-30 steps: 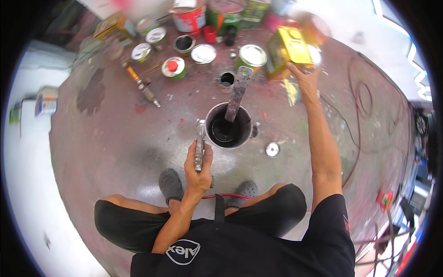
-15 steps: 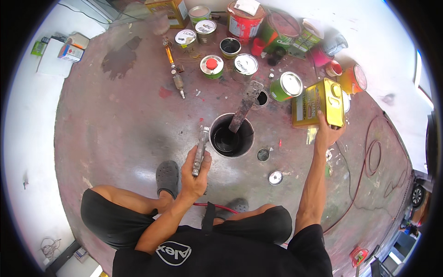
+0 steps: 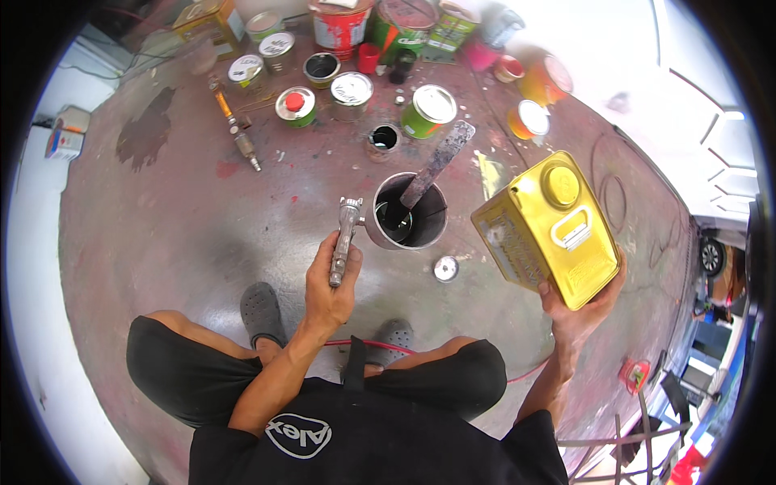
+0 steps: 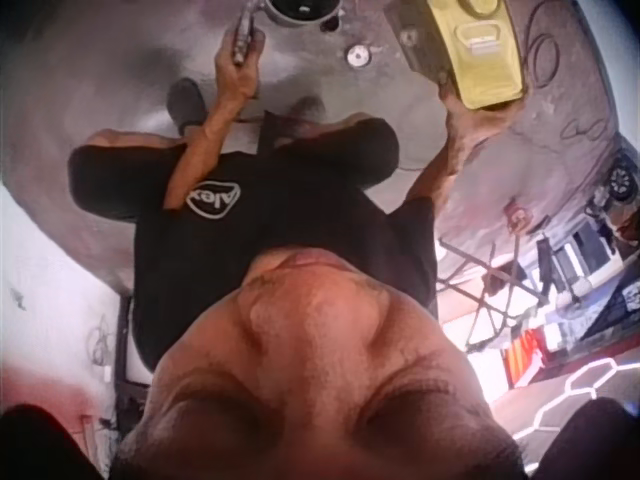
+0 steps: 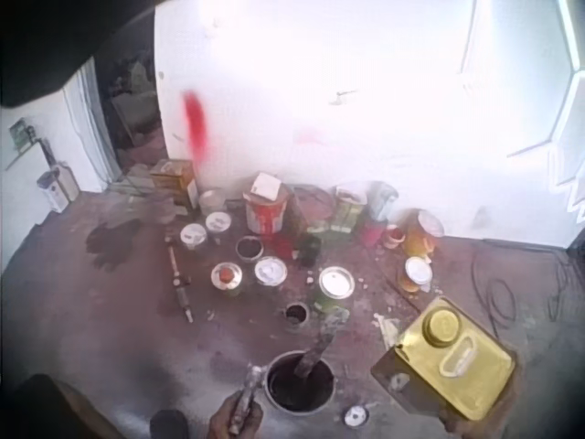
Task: The person mixes paint and thinner in a spray gun cup, stirs the mixture, and then sprays a car bumper placed on a stand. The person later walks to a gold car and wipes the rear window with a cloth.
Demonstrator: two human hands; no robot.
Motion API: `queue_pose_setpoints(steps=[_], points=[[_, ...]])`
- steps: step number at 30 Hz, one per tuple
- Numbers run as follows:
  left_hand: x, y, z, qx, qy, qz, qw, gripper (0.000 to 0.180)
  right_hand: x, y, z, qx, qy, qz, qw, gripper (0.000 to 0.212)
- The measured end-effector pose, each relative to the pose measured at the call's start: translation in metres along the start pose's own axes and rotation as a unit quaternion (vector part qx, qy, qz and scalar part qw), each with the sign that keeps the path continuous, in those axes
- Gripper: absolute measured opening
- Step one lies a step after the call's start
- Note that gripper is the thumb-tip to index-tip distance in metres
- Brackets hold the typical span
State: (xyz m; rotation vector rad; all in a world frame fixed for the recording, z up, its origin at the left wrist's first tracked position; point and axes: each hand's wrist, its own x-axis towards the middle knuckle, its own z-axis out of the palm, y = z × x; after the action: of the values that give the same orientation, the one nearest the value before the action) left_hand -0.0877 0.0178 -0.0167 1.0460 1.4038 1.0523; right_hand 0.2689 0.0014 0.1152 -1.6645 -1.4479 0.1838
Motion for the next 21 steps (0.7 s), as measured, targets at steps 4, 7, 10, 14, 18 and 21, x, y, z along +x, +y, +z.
queue_pose_setpoints(steps=[4,7,10,14,18,21], points=[[-0.006,-0.007,0.008,0.017,-0.028,0.015,0.999,0.049,-0.018,-0.041,-0.027,-0.038,-0.018,-0.024,0.999,0.121],[-0.011,-0.008,0.014,0.033,-0.042,0.023,0.998,0.050,-0.028,-0.065,-0.040,-0.065,-0.028,-0.012,0.997,0.121],[-0.015,-0.002,0.017,0.043,-0.053,0.028,0.997,0.050,-0.036,-0.070,-0.053,-0.078,-0.044,-0.011,0.996,0.122],[-0.017,0.001,0.018,0.068,-0.062,0.047,0.995,0.050,-0.039,-0.075,-0.059,-0.104,-0.029,-0.044,0.993,0.120],[-0.020,0.005,0.019,0.080,-0.071,0.055,0.993,0.051,-0.040,-0.077,-0.064,-0.140,-0.034,-0.087,0.986,0.123],[-0.021,0.006,0.019,0.083,-0.074,0.062,0.992,0.051,-0.041,-0.080,-0.068,-0.150,-0.045,-0.093,0.983,0.127]])
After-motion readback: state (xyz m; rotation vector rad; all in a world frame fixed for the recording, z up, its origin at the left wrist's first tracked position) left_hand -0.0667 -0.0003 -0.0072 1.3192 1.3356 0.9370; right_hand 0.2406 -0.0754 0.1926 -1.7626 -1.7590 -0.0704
